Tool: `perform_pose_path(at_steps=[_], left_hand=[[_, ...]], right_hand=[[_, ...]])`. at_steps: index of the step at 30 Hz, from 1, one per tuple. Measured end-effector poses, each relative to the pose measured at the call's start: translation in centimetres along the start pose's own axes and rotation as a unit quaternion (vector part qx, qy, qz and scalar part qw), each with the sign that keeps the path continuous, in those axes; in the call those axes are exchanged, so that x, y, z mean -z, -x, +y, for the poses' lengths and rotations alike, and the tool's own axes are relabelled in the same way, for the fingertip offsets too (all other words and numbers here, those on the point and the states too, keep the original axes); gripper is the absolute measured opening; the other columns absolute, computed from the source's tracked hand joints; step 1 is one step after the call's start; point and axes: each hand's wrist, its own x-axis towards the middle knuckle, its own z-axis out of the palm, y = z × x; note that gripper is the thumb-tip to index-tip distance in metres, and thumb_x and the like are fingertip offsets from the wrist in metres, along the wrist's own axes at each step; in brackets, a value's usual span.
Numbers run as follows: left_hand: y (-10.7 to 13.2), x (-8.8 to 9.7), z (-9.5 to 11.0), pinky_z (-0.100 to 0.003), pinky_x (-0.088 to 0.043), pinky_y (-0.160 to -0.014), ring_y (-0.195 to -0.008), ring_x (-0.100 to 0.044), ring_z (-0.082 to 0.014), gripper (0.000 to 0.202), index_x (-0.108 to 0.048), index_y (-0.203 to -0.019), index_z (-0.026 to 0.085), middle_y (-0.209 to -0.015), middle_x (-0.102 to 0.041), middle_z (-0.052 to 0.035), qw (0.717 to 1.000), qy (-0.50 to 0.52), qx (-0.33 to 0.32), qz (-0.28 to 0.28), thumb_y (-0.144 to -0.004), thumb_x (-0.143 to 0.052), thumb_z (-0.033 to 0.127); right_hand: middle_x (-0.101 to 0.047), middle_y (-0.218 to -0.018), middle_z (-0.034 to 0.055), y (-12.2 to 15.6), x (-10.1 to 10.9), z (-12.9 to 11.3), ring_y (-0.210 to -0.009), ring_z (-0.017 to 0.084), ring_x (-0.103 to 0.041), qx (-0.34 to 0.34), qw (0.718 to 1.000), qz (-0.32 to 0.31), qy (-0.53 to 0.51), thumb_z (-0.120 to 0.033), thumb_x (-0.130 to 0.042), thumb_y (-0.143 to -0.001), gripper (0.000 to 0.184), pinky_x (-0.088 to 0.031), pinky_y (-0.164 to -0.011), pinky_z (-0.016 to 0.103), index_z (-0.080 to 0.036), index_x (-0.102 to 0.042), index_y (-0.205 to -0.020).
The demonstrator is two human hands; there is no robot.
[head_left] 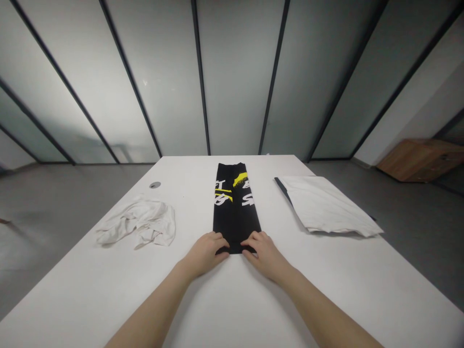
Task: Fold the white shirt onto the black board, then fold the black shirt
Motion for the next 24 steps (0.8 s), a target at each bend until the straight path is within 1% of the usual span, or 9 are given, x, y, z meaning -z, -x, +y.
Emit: perform_pose_path(at_steps=[6, 13, 17, 24], left_hand=[[-0.05, 0.22, 0.2, -0.036, -0.052, -0.09, -0.101, -0.068, -0.0241, 0.016, -0.076, -0.11, 0.025, -0.106, -0.075, -0.0042, 1.0, 0.0, 0.011, -0.008, -0.095, -0.075, 0.027], [-0.35, 0.04, 0.55, -0.034, -0.051, -0.087, -0.098, -0.067, -0.0228, 0.012, -0.074, -0.106, 0.025, -0.103, -0.072, -0.0034, 0.999, 0.001, 0.031, -0.013, -0.094, -0.073, 0.023], [-0.48, 0.03, 0.64, -0.033, -0.05, -0.086, -0.098, -0.067, -0.022, 0.012, -0.073, -0.106, 0.025, -0.103, -0.072, -0.003, 0.999, 0.006, 0.031, -0.014, -0.094, -0.073, 0.023], [-0.45, -0.02, 0.74, -0.033, -0.052, -0.085, -0.097, -0.067, -0.0223, 0.012, -0.073, -0.107, 0.024, -0.103, -0.071, -0.0039, 1.0, -0.005, 0.023, -0.003, -0.095, -0.071, 0.024]], right_hand=[[-0.07, -0.11, 0.0079, -0.07, -0.12, 0.15, -0.106, 0.027, -0.062, 0.0, 1.0, -0.003, 0.0, -0.023, -0.07, -0.097, 0.021, -0.049, -0.097, 0.042, -0.024, -0.077, -0.117], [-0.07, -0.111, 0.0075, 0.16, 0.11, 0.07, -0.108, 0.026, -0.061, -0.009, 1.0, -0.008, -0.028, -0.022, -0.068, -0.098, 0.022, -0.049, -0.097, 0.042, -0.025, -0.077, -0.117], [-0.069, -0.113, 0.0081, 0.24, 0.2, -0.01, -0.109, 0.026, -0.061, -0.005, 1.0, -0.011, -0.025, -0.024, -0.067, -0.099, 0.023, -0.049, -0.098, 0.042, -0.024, -0.077, -0.12], [-0.069, -0.114, 0.0089, 0.38, 0.17, -0.15, -0.11, 0.026, -0.061, -0.003, 0.999, -0.007, -0.031, -0.024, -0.067, -0.098, 0.024, -0.05, -0.1, 0.042, -0.023, -0.077, -0.121]])
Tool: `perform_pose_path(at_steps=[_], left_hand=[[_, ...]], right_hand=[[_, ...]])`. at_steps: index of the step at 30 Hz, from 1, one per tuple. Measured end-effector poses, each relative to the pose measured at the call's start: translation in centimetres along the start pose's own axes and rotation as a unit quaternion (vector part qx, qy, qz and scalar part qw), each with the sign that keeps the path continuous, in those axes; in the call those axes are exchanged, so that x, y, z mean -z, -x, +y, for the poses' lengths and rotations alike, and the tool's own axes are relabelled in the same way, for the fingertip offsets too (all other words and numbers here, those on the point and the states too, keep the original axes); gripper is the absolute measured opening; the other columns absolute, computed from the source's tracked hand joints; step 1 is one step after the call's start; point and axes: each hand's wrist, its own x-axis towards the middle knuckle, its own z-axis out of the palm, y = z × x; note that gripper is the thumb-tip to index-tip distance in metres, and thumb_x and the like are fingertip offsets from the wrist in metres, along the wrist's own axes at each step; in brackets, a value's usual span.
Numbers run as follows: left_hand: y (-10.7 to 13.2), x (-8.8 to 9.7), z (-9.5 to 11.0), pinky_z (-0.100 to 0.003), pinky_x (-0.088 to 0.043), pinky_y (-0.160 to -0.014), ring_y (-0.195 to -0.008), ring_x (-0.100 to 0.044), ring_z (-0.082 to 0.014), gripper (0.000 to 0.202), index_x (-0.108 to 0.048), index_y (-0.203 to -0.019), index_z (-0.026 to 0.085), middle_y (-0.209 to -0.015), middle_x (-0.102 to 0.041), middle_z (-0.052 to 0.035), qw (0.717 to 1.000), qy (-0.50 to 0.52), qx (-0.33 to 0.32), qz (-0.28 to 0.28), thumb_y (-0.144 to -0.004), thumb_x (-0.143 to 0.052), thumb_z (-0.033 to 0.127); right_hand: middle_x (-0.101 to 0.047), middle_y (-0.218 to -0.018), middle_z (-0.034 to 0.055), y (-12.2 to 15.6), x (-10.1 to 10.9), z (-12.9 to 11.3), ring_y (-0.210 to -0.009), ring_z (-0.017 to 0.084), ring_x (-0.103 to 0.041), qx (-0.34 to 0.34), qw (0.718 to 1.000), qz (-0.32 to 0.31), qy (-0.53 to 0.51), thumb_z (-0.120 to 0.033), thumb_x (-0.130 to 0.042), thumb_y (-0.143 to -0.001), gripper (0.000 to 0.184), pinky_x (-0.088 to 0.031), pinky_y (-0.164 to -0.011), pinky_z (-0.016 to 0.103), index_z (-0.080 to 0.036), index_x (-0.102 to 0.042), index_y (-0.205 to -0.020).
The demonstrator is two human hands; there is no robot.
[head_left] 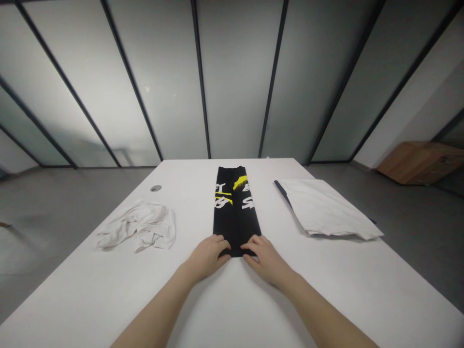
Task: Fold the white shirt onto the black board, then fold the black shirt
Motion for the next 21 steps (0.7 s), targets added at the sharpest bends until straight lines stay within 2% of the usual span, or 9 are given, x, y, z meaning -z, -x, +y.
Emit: perform_pose_path(at_steps=[15, 21], left_hand=[[0.05, 0.03, 0.18, -0.034, -0.052, -0.089, -0.1, -0.067, -0.0224, 0.015, -0.073, -0.109, 0.024, -0.106, -0.071, -0.004, 1.0, 0.004, 0.007, 0.002, -0.094, -0.073, 0.022], [0.06, -0.04, 0.15, -0.034, -0.051, -0.086, -0.098, -0.067, -0.0218, 0.011, -0.074, -0.108, 0.024, -0.105, -0.071, -0.0035, 1.0, -0.006, 0.008, 0.004, -0.097, -0.071, 0.025]], right_hand=[[-0.068, -0.116, 0.0079, -0.19, -0.04, 0.17, -0.111, 0.026, -0.061, -0.004, 1.0, -0.01, -0.013, -0.022, -0.069, -0.097, 0.025, -0.049, -0.101, 0.041, -0.024, -0.076, -0.121], [-0.069, -0.117, 0.0083, -0.15, 0.07, 0.25, -0.111, 0.026, -0.061, -0.002, 1.0, -0.015, -0.008, -0.018, -0.069, -0.095, 0.029, -0.05, -0.1, 0.041, -0.024, -0.076, -0.122]])
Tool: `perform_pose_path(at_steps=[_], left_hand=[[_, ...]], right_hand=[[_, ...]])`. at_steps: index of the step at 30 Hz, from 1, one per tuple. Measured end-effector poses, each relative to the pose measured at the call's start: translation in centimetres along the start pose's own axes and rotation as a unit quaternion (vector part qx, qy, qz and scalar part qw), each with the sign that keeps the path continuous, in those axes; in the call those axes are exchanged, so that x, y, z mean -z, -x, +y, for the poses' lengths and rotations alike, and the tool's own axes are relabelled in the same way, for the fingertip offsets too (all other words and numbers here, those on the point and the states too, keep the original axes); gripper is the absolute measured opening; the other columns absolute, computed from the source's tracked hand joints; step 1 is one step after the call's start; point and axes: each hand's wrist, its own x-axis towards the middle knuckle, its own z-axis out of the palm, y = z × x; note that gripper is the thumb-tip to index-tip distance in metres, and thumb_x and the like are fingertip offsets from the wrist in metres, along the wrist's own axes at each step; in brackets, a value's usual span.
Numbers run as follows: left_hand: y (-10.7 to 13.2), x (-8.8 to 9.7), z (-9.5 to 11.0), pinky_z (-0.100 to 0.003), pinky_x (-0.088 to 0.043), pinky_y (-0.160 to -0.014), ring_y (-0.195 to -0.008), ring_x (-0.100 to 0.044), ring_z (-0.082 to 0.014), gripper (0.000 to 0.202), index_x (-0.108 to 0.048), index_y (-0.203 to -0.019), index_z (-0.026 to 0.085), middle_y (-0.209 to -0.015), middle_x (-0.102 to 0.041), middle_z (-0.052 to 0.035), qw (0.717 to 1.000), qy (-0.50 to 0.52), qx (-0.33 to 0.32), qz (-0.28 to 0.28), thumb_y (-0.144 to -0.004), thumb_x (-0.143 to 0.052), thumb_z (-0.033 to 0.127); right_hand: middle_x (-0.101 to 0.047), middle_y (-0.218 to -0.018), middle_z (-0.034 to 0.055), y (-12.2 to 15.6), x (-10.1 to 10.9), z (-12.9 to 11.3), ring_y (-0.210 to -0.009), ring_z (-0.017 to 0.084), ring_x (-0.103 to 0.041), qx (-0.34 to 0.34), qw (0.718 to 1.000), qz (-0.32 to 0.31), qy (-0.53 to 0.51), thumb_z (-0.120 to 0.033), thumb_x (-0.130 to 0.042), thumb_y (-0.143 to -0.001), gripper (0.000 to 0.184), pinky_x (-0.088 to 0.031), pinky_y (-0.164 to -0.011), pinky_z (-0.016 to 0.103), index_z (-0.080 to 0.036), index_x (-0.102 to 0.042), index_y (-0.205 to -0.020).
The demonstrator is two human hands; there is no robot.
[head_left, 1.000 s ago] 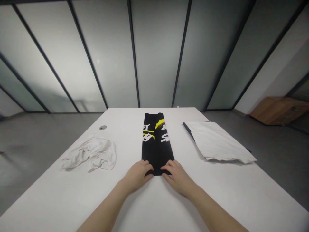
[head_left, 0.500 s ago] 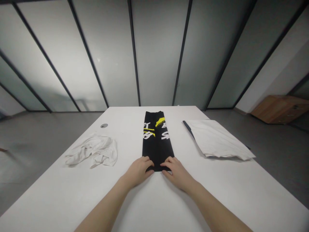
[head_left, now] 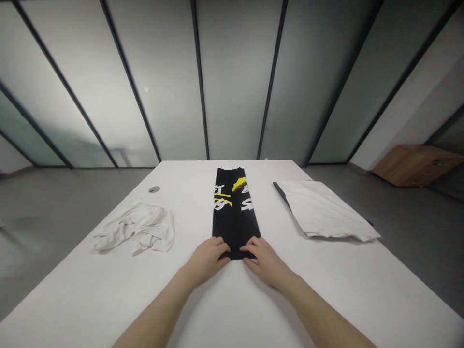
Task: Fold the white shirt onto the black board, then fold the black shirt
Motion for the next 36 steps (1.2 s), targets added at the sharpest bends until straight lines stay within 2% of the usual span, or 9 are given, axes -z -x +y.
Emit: perform_pose_path(at_steps=[9, 12, 14, 19, 22, 27, 31, 34, 36], left_hand=[[-1.2, -1.3, 0.1, -0.039, -0.046, -0.086, -0.099, -0.061, -0.0246, 0.012, -0.067, -0.103, 0.021, -0.104, -0.069, -0.0073, 0.996, -0.088, -0.017, 0.012, -0.105, -0.055, 0.021], [-1.2, -1.7, -0.1, -0.039, -0.045, -0.086, -0.098, -0.062, -0.0244, 0.014, -0.062, -0.107, 0.021, -0.104, -0.069, -0.0071, 0.996, -0.092, -0.007, 0.016, -0.107, -0.049, 0.019], [-1.2, -1.8, -0.3, -0.039, -0.045, -0.085, -0.095, -0.063, -0.0246, 0.016, -0.062, -0.108, 0.021, -0.1, -0.069, -0.0069, 0.995, -0.093, 0.009, 0.019, -0.108, -0.046, 0.018], [-1.2, -1.9, -0.6, -0.037, -0.047, -0.081, -0.091, -0.066, -0.0241, 0.019, -0.064, -0.108, 0.021, -0.093, -0.07, -0.0061, 0.994, -0.093, 0.034, 0.034, -0.108, -0.045, 0.019], [-1.1, -1.8, -0.5, -0.036, -0.049, -0.083, -0.091, -0.067, -0.0235, 0.018, -0.065, -0.108, 0.021, -0.095, -0.072, -0.0057, 0.996, -0.078, 0.018, 0.033, -0.108, -0.048, 0.021], [-0.5, -0.7, 0.0, -0.033, -0.05, -0.084, -0.093, -0.069, -0.0219, 0.012, -0.068, -0.11, 0.024, -0.1, -0.076, -0.0033, 1.0, -0.004, 0.004, -0.001, -0.105, -0.058, 0.029], [0.3, 0.9, 0.0, -0.033, -0.05, -0.083, -0.096, -0.07, -0.0245, 0.034, -0.071, -0.114, 0.027, -0.105, -0.077, -0.0031, 0.998, 0.046, -0.017, -0.036, -0.087, -0.082, 0.044], [1.1, 2.0, -0.1, -0.032, -0.05, -0.088, -0.102, -0.071, -0.0236, 0.026, -0.075, -0.115, 0.03, -0.112, -0.079, -0.0024, 0.993, 0.08, -0.06, -0.06, -0.091, -0.078, 0.036], [1.6, 2.5, 0.0, -0.029, -0.05, -0.084, -0.097, -0.072, -0.0213, 0.02, -0.078, -0.112, 0.032, -0.107, -0.08, -0.0007, 0.99, 0.095, -0.066, -0.078, -0.093, -0.074, 0.032]], right_hand=[[-0.074, -0.111, 0.0076, -0.8, -0.2, -0.1, -0.106, 0.026, -0.063, -0.02, 0.999, -0.003, 0.027, -0.01, -0.059, -0.098, 0.031, -0.05, -0.096, 0.039, -0.023, -0.076, -0.121], [-0.072, -0.115, 0.0088, -0.6, -0.3, -0.3, -0.111, 0.028, -0.061, -0.017, 0.999, -0.002, 0.031, -0.017, -0.066, -0.096, 0.034, -0.049, -0.1, 0.041, -0.024, -0.073, -0.129], [-0.068, -0.119, 0.0093, -0.4, -0.4, -0.4, -0.113, 0.029, -0.059, -0.014, 1.0, 0.004, 0.027, -0.021, -0.073, -0.093, 0.044, -0.049, -0.101, 0.043, -0.025, -0.068, -0.137], [-0.065, -0.114, 0.0076, -0.3, -0.7, -0.4, -0.107, 0.027, -0.059, -0.01, 0.999, 0.033, 0.033, -0.004, -0.061, -0.091, 0.055, -0.05, -0.098, 0.042, -0.03, -0.067, -0.139], [-0.067, -0.11, 0.007, -0.5, -0.7, -0.5, -0.104, 0.026, -0.06, 0.0, 0.999, 0.023, 0.035, -0.002, -0.058, -0.093, 0.059, -0.051, -0.095, 0.04, -0.031, -0.066, -0.144], [-0.072, -0.107, 0.0055, -0.4, 0.0, -0.7, -0.102, 0.025, -0.064, 0.019, 0.999, -0.019, 0.019, -0.011, -0.062, -0.097, 0.036, -0.051, -0.092, 0.037, -0.029, -0.077, -0.125], [-0.075, -0.112, 0.002, 0.0, 0.8, -1.1, -0.105, 0.022, -0.069, 0.04, 0.998, -0.037, -0.034, -0.016, -0.063, -0.097, 0.03, -0.052, -0.094, 0.032, -0.031, -0.078, -0.118], [-0.077, -0.12, 0.0007, 0.3, 1.6, -2.1, -0.109, 0.021, -0.071, 0.059, 0.995, -0.058, -0.055, -0.016, -0.061, -0.097, 0.037, -0.053, -0.096, 0.032, -0.034, -0.076, -0.125], [-0.079, -0.118, 0.0012, 0.5, 2.3, -2.8, -0.108, 0.023, -0.072, 0.072, 0.992, -0.088, -0.056, -0.019, -0.062, -0.096, 0.036, -0.053, -0.096, 0.033, -0.034, -0.077, -0.125]])
